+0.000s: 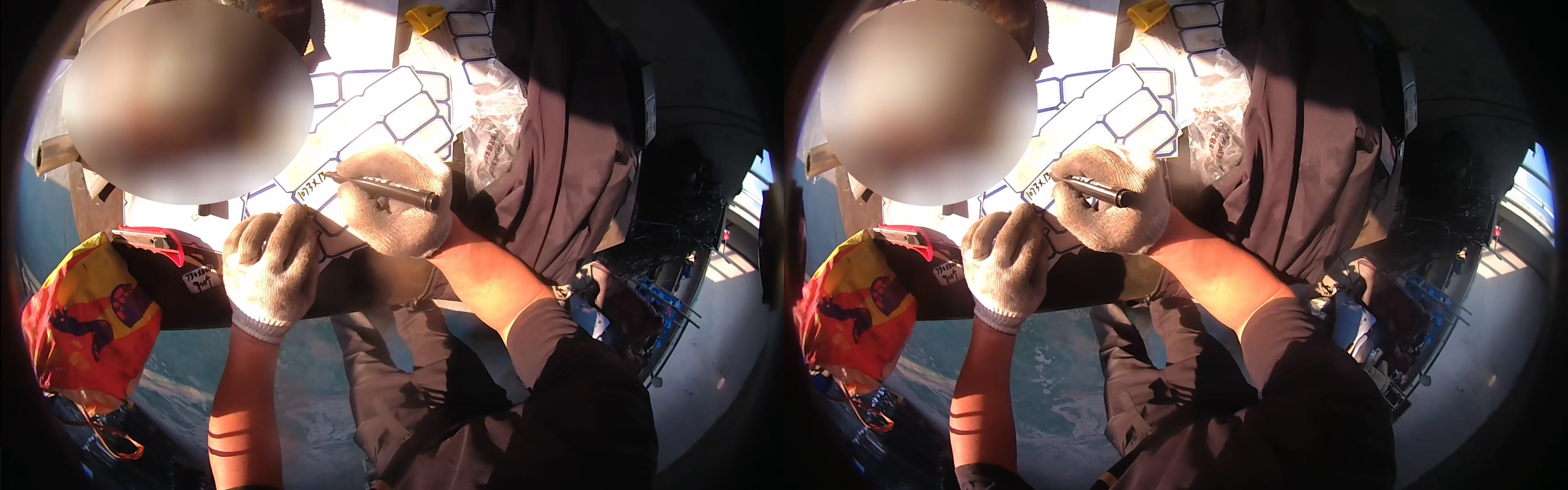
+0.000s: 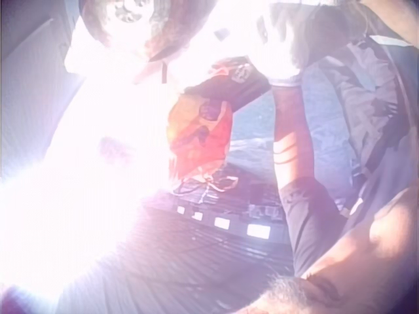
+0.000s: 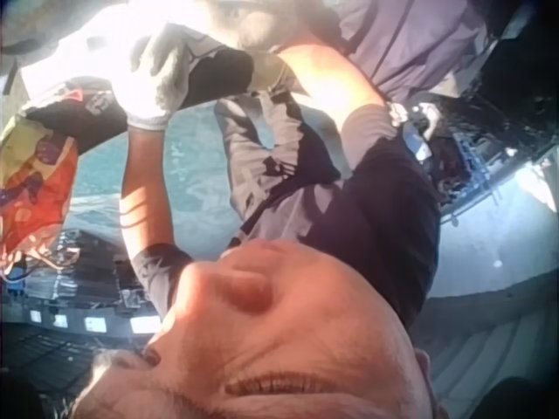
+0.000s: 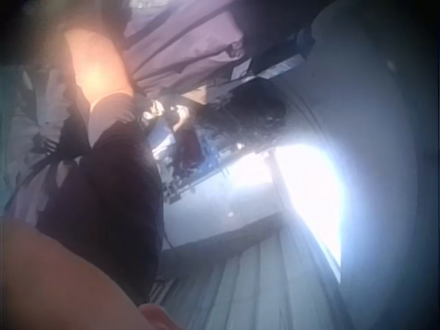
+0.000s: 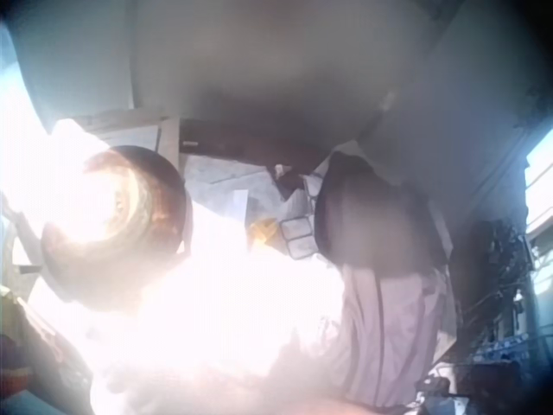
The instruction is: The person wraps a stack of metal frames with plastic film, moving around the stack to cover all sides. They then walk to a table and write on a piece of paper with a marker.
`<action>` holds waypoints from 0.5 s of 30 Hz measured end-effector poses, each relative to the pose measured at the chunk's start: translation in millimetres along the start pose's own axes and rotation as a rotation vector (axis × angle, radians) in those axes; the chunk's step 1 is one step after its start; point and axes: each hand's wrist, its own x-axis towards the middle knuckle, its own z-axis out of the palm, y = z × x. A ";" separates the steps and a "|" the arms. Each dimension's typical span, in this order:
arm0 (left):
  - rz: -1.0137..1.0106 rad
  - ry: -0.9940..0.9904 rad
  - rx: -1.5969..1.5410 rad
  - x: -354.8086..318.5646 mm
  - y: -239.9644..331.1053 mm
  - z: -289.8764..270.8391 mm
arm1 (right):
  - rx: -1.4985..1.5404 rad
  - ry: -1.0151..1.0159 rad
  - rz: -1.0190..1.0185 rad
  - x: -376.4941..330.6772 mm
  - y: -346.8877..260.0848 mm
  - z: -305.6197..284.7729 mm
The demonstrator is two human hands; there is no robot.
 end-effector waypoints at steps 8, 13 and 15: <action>0.006 -0.006 -0.007 -2.0 -2.5 4.6 | -0.053 0.023 -0.023 4.8 -1.6 -1.2; -0.008 -0.015 -0.005 -0.7 -0.3 1.5 | -0.069 0.035 -0.016 2.0 -1.9 0.6; -0.013 -0.025 -0.004 -0.3 0.3 1.3 | -0.079 0.043 0.005 -1.2 1.5 0.2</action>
